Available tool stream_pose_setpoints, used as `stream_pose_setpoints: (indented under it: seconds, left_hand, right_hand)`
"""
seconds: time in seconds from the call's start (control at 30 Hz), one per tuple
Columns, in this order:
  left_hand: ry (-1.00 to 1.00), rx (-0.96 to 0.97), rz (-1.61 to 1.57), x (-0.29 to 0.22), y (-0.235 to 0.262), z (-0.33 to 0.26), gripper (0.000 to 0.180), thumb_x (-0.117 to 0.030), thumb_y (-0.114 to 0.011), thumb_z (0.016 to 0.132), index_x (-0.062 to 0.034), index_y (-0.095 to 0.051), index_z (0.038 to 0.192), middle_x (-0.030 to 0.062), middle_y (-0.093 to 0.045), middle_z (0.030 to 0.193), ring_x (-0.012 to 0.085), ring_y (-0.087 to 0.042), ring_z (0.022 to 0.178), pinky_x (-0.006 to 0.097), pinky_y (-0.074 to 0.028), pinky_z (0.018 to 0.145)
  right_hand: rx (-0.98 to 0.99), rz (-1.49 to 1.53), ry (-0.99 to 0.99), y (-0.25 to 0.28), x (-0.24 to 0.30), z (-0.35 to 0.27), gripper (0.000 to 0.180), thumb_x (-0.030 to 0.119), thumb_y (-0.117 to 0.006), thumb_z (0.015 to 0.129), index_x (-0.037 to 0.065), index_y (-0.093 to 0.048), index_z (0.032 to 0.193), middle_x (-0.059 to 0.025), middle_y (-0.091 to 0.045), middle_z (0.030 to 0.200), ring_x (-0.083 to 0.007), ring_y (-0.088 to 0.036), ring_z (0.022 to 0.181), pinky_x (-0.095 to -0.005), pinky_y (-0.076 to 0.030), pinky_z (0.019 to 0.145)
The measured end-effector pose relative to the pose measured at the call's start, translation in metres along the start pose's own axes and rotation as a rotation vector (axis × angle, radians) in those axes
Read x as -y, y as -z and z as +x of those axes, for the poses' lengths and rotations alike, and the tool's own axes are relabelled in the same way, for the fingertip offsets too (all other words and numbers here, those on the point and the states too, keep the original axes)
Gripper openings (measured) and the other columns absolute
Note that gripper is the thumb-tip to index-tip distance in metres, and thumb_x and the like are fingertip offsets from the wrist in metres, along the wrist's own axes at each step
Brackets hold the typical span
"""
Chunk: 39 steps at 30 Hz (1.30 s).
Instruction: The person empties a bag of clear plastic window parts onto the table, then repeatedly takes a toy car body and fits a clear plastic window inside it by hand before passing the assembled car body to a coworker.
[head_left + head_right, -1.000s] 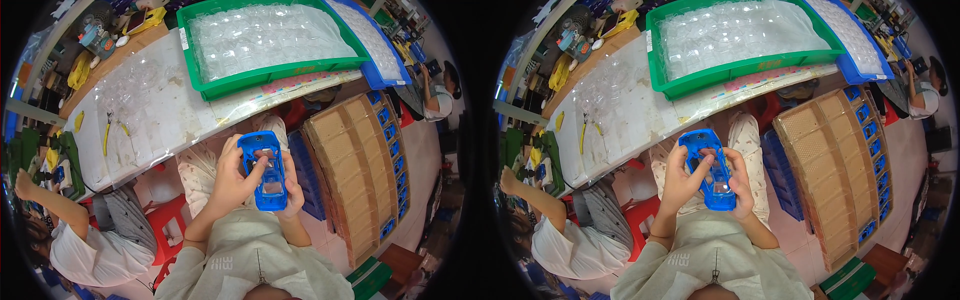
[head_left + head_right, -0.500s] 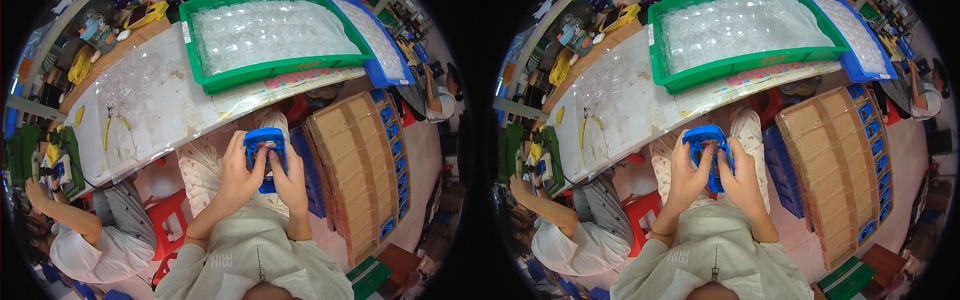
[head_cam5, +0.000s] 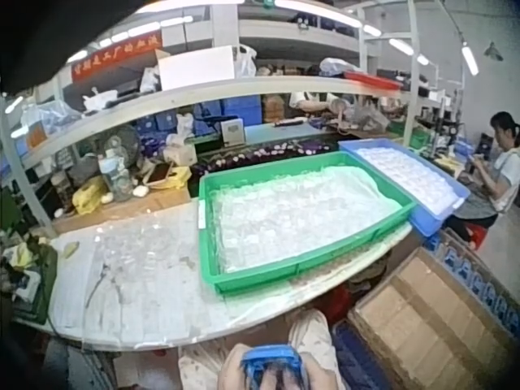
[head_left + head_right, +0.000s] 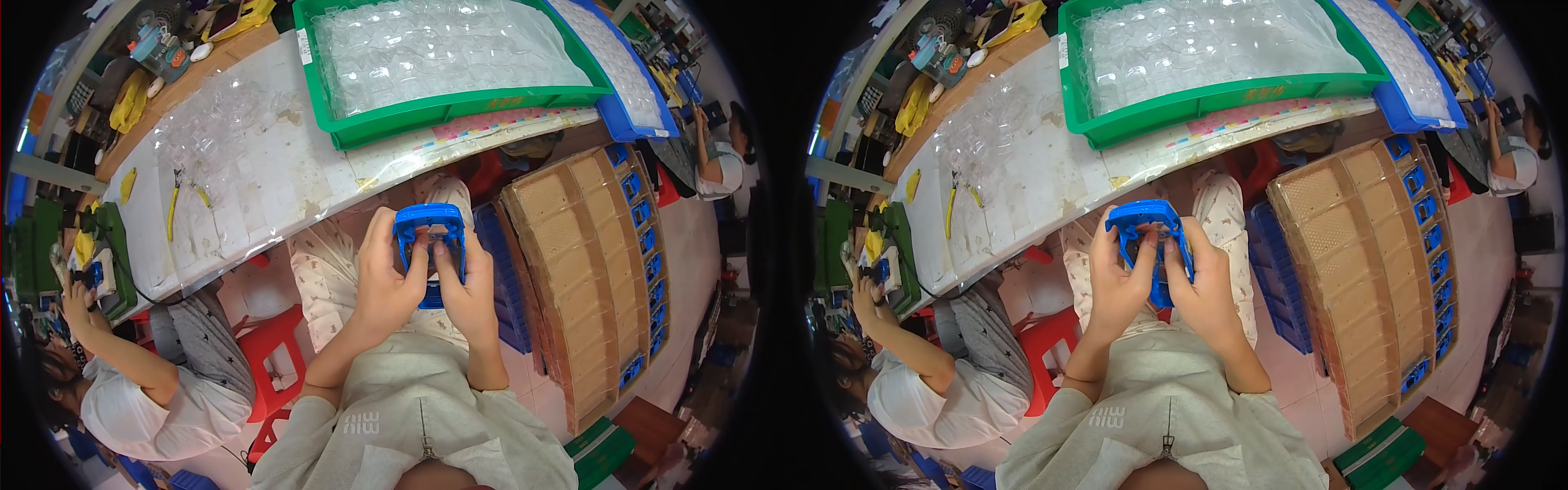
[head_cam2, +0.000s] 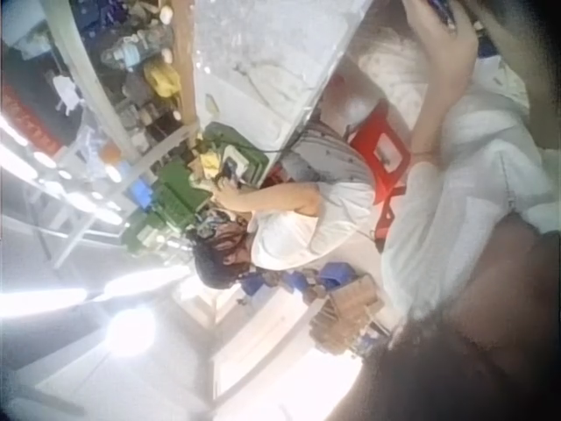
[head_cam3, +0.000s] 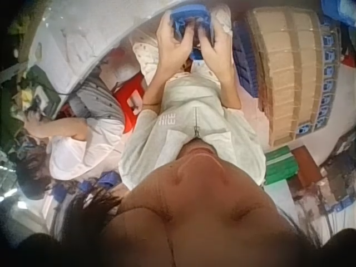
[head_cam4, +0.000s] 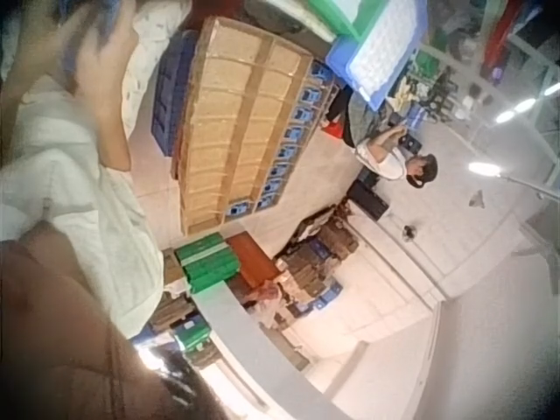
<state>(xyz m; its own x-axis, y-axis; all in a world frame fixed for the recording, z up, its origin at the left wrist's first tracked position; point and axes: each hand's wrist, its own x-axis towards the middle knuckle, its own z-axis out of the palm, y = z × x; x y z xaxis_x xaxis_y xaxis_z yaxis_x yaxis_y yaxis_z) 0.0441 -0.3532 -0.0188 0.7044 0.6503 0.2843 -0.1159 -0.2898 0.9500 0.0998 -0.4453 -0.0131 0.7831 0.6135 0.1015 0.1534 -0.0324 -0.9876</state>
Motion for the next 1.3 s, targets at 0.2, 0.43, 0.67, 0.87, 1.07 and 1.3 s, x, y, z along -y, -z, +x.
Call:
stream_pose_setpoints:
  seconds: [0.2, 0.43, 0.67, 0.87, 1.07, 1.3]
  left_hand:
    - [0.143, -0.120, -0.118, 0.005, 0.003, 0.001, 0.009, 0.002, -0.054, 0.081, -0.0002, -0.048, 0.087, 0.0068, -0.052, 0.079, 0.0116, -0.050, 0.073, 0.025, -0.041, 0.064]
    - [0.146, -0.115, -0.104, 0.008, 0.004, 0.000, 0.010, 0.003, -0.054, 0.080, -0.0001, -0.048, 0.087, 0.0072, -0.053, 0.079, 0.0116, -0.050, 0.076, 0.025, -0.042, 0.067]
    - [0.133, -0.109, -0.161, 0.006, 0.002, -0.006, 0.017, 0.003, -0.054, 0.080, 0.0006, -0.049, 0.096, 0.0070, -0.055, 0.083, 0.0133, -0.053, 0.080, 0.026, -0.044, 0.072]
    - [0.302, 0.102, -0.394, 0.020, 0.003, -0.016, 0.025, -0.005, -0.058, 0.084, 0.0011, -0.052, 0.107, 0.0090, -0.060, 0.099, 0.0121, -0.056, 0.089, 0.026, -0.046, 0.077]
    - [0.270, 0.045, -0.359, 0.024, 0.001, -0.021, 0.021, -0.003, -0.058, 0.083, 0.0013, -0.054, 0.103, 0.0075, -0.061, 0.091, 0.0113, -0.057, 0.085, 0.025, -0.046, 0.075]
    - [0.214, 0.061, -0.304, 0.025, 0.003, -0.020, 0.022, 0.000, -0.055, 0.084, 0.0015, -0.053, 0.106, 0.0080, -0.059, 0.096, 0.0120, -0.055, 0.091, 0.026, -0.044, 0.082]
  right_hand:
    - [0.129, 0.121, -0.081, 0.002, -0.011, -0.003, 0.022, -0.005, -0.045, 0.083, 0.000, -0.045, 0.104, -0.0069, -0.058, 0.082, -0.0084, -0.054, 0.073, -0.0222, -0.043, 0.064]
    - [0.080, 0.081, -0.072, -0.003, -0.015, -0.004, 0.011, 0.001, -0.046, 0.088, 0.000, -0.047, 0.099, -0.0066, -0.060, 0.081, -0.0073, -0.057, 0.072, -0.0214, -0.045, 0.064]
    - [0.037, 0.109, -0.068, -0.006, -0.015, -0.005, 0.010, 0.001, -0.046, 0.088, 0.000, -0.048, 0.098, -0.0061, -0.059, 0.081, -0.0074, -0.056, 0.073, -0.0215, -0.044, 0.065]
    - [0.007, 0.082, -0.045, -0.006, -0.015, -0.004, 0.011, -0.001, -0.046, 0.087, 0.000, -0.049, 0.097, -0.0065, -0.057, 0.085, -0.0084, -0.050, 0.080, -0.0219, -0.041, 0.071]
    - [0.002, 0.083, -0.041, -0.008, -0.013, -0.005, 0.017, -0.002, -0.046, 0.086, -0.002, -0.048, 0.103, -0.0065, -0.058, 0.090, -0.0091, -0.051, 0.083, -0.0223, -0.042, 0.073]
    - [-0.061, -0.049, 0.046, -0.015, -0.018, -0.003, 0.008, 0.000, -0.045, 0.087, 0.000, -0.048, 0.095, -0.0080, -0.059, 0.077, -0.0092, -0.054, 0.069, -0.0230, -0.043, 0.060]
